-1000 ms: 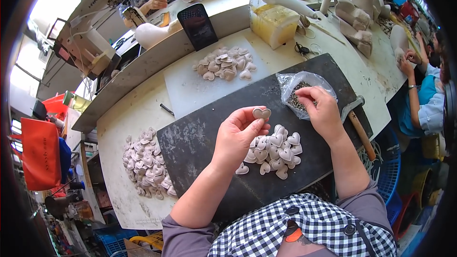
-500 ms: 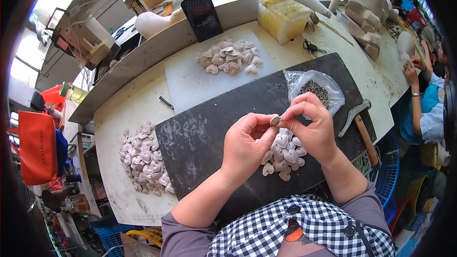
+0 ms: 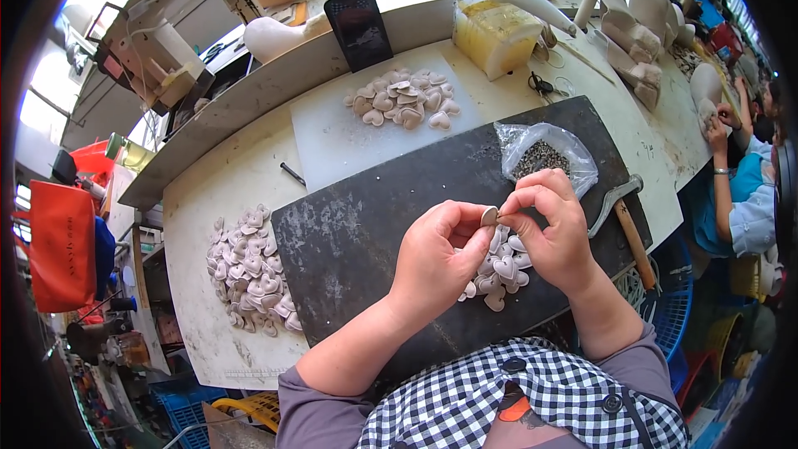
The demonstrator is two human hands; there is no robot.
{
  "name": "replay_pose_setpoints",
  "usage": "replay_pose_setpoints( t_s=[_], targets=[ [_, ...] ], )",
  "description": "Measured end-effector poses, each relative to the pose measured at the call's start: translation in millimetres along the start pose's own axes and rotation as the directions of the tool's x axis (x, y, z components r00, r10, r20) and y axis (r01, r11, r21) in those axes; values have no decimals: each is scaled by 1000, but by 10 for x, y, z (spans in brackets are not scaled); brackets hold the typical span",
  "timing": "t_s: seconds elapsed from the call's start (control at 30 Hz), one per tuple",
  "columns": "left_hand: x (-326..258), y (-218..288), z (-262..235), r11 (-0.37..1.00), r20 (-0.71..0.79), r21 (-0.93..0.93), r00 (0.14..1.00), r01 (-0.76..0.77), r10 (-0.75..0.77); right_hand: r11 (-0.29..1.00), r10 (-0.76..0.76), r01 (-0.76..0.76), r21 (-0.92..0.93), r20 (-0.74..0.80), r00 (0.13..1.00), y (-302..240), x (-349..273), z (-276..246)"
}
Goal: Manually assembling heart-shaped shoe ornaments by inserting small metal studs through pre-punched holes.
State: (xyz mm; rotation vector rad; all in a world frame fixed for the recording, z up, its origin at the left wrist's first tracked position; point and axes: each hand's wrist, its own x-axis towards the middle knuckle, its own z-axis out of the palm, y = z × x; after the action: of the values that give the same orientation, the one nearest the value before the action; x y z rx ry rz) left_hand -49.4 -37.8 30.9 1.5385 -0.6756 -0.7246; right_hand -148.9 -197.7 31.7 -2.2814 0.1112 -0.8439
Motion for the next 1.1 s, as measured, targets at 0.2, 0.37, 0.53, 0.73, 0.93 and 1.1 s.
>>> replay_pose_setpoints(
  t_s=[0.2,0.37,0.53,0.73,0.93,1.1],
  targets=[
    [-59,29,26,996,-10,57,997,-74,75,988,-77,80,-130,30,997,-88,-31,-2],
    [-110,51,36,971,-75,172,981,-164,179,992,80,-88,90,88,993,-142,-92,1],
    [-102,-27,68,848,-72,429,923,-312,377,850,298,-319,419,115,948,-138,-167,82],
    [48,-17,-77,749,69,566,925,-344,373,932,252,-289,219,181,951,-28,-168,130],
    [780,-243,-545,768,-169,633,951,-97,259,989,103,-102,-105,-2,995,204,-53,108],
    [1311,-548,-590,627,-386,775,842,75,377,859,71,-115,-500,-106,992,679,58,114]
  ],
)
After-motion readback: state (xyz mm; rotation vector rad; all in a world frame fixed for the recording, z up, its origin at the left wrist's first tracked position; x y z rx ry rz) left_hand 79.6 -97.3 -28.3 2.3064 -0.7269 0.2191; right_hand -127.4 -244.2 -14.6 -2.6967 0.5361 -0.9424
